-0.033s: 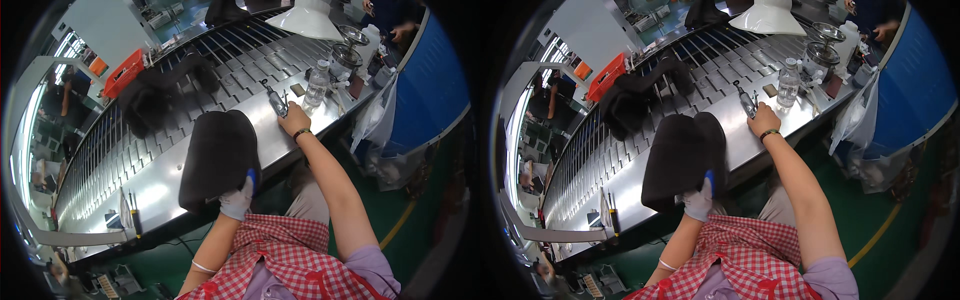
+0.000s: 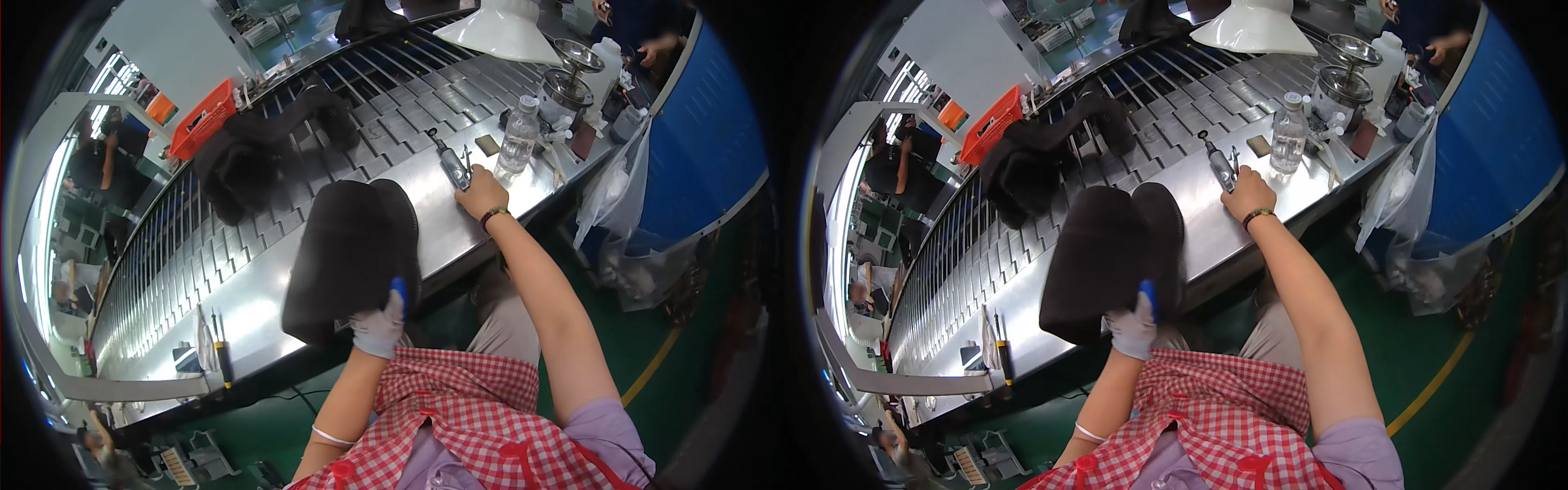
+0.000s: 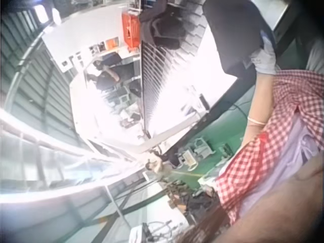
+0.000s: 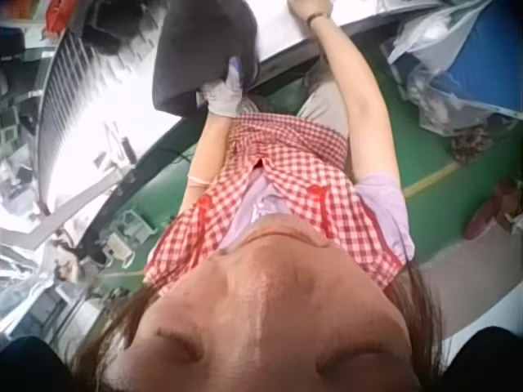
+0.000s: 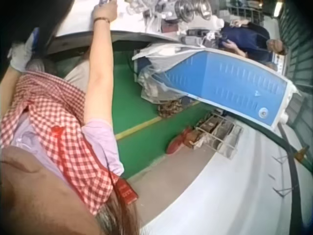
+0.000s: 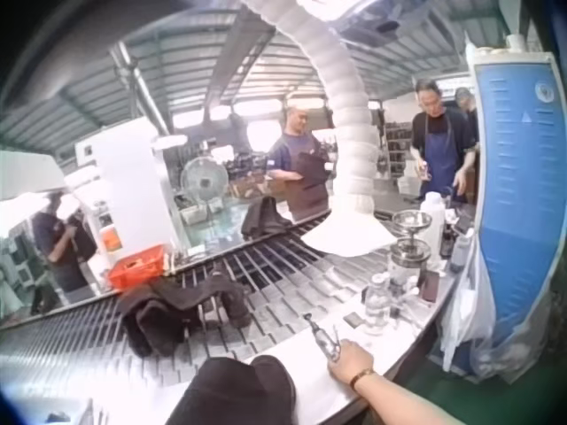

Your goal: The person uses a yellow-handled tool to scrape and clean the surface of a black suede boot on a metal workbench. They then use a pneumatic rotary tool to buff the boot's surface and edges. The person handles multiple boots, moving them on the bench and rotating them to access different areas for finishing.

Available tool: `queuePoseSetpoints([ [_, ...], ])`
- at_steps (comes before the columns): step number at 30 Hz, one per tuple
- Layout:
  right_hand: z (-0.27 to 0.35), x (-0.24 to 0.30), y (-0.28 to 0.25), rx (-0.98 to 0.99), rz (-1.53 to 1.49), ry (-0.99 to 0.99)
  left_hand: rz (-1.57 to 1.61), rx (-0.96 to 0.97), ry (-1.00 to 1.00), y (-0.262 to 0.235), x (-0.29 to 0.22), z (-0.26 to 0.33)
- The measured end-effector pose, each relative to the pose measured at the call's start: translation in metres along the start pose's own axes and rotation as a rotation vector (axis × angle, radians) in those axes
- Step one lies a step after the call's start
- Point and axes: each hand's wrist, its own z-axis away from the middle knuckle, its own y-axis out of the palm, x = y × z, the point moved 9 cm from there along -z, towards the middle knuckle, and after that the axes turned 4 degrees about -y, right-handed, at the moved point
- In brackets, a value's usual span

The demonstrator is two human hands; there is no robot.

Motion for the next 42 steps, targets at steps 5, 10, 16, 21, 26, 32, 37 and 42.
queuePoseSetpoints([
  [5,0.029,-0.015,-0.020,0.053,-0.314,-0.116,-0.253,-0.180,0.049,-0.077,0.072,-0.033],
  [10,0.097,-0.024,-0.072,0.142,-1.304,-0.147,1.187,0.044,-0.503,-0.078,0.095,-0.080],
  [16,0.138,-0.029,-0.120,0.461,-1.349,-0.225,1.132,0.254,-0.603,-0.047,0.112,-0.094],
  [21,0.174,-0.020,-0.085,0.740,-1.809,-0.183,1.243,0.239,-0.772,-0.032,0.133,-0.090],
  [26,0.203,-0.036,-0.031,0.910,-2.210,0.023,1.216,0.141,-0.780,-0.035,0.138,-0.088],
  [32,0.201,-0.035,-0.026,0.783,-1.836,-0.039,1.260,0.177,-0.720,-0.039,0.146,-0.088],
  [37,0.204,-0.040,-0.026,0.723,-1.401,-0.028,1.225,0.152,-0.652,-0.047,0.150,-0.084],
  [42,0.200,-0.050,-0.030,0.470,-0.904,-0.083,1.195,0.150,-0.622,-0.052,0.141,-0.084],
])
